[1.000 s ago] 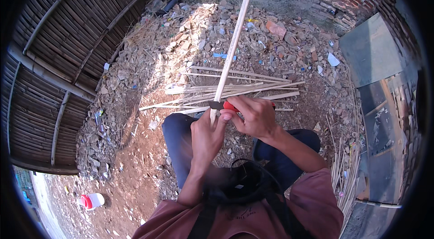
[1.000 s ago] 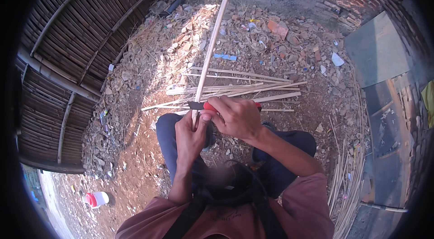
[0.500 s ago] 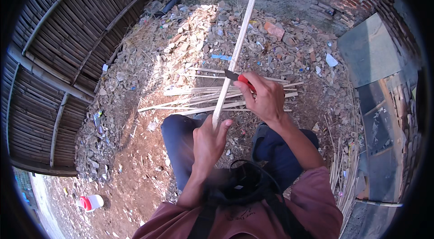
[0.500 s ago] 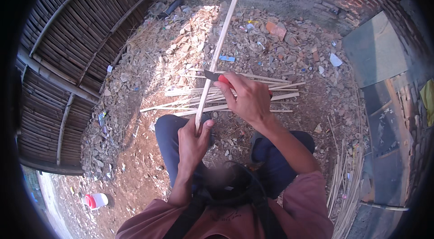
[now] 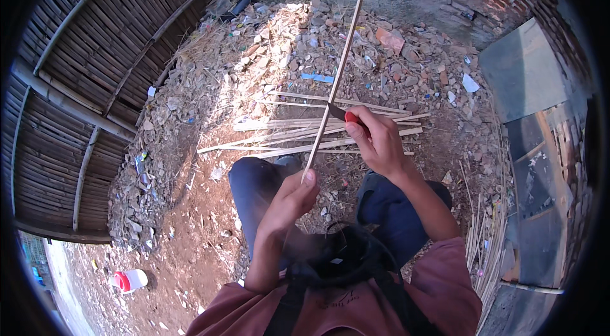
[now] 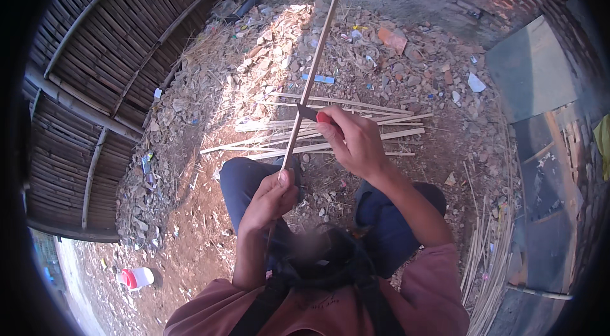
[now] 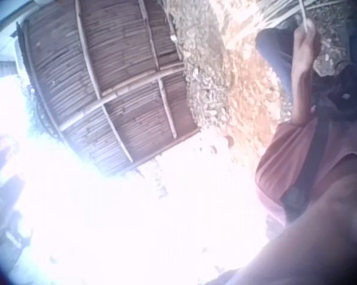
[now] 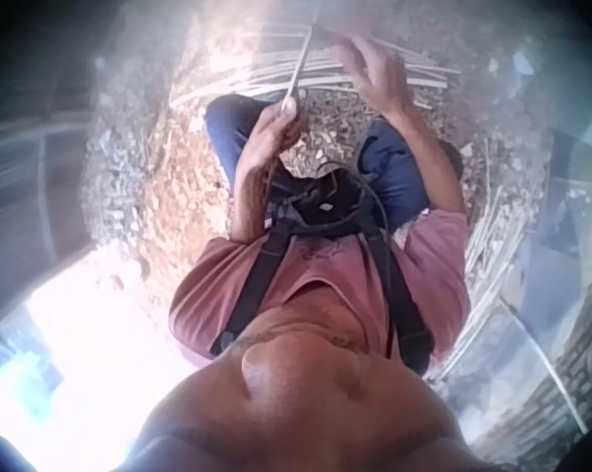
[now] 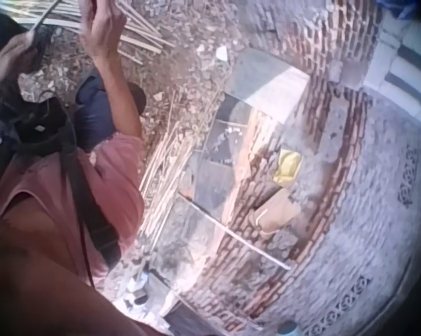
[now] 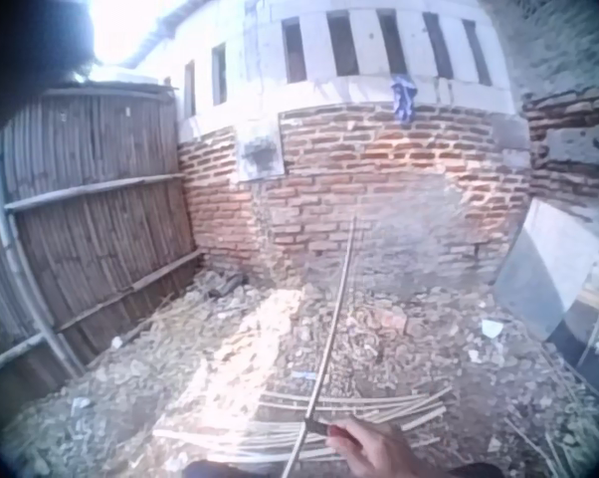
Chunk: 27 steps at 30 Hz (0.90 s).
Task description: The person whittles a long bamboo strip using a small blade, removing shavings from the edges while holding the strip in their lap.
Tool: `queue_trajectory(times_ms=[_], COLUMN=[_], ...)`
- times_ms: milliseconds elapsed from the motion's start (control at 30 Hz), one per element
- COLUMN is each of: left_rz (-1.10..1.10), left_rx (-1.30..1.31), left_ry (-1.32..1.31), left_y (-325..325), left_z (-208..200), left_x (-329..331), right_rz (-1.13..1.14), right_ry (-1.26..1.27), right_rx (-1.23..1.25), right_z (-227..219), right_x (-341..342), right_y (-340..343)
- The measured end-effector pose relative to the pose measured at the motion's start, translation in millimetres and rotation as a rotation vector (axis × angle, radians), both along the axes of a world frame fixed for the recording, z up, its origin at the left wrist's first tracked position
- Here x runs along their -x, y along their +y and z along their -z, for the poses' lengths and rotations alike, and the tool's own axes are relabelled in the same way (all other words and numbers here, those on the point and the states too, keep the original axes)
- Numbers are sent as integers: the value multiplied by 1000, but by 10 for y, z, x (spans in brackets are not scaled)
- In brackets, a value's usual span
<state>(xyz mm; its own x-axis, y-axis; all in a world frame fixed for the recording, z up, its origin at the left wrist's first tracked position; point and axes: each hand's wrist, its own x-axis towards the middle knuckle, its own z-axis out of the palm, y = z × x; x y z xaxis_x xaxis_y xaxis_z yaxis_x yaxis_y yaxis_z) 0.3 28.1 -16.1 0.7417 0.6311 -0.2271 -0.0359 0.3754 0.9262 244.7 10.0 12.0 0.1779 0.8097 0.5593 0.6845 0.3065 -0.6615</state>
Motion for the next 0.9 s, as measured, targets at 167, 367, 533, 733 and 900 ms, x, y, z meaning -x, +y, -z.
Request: queue_trajectory(times_ms=[167,367,533,733,900], left_rz=[22,90,-74,-263,-365], left_rx=[80,205,-156,-456,-643], left_ry=[-73,-118,-43,157,320], left_y=[89,116,50,15,-36], left_z=[-61,15,-16,109,-26], left_x=[61,126,17,-39,-148], right_rz=[-226,-269,-228,-180,-144], right_ry=[-106,-163,-236,-282,-296], right_rx=[78,6,-4,-36,-16], right_z=[72,123,118,136,82], right_x=[257,391,411,431,443], right_y=[-138,-141,-170,-163,-182])
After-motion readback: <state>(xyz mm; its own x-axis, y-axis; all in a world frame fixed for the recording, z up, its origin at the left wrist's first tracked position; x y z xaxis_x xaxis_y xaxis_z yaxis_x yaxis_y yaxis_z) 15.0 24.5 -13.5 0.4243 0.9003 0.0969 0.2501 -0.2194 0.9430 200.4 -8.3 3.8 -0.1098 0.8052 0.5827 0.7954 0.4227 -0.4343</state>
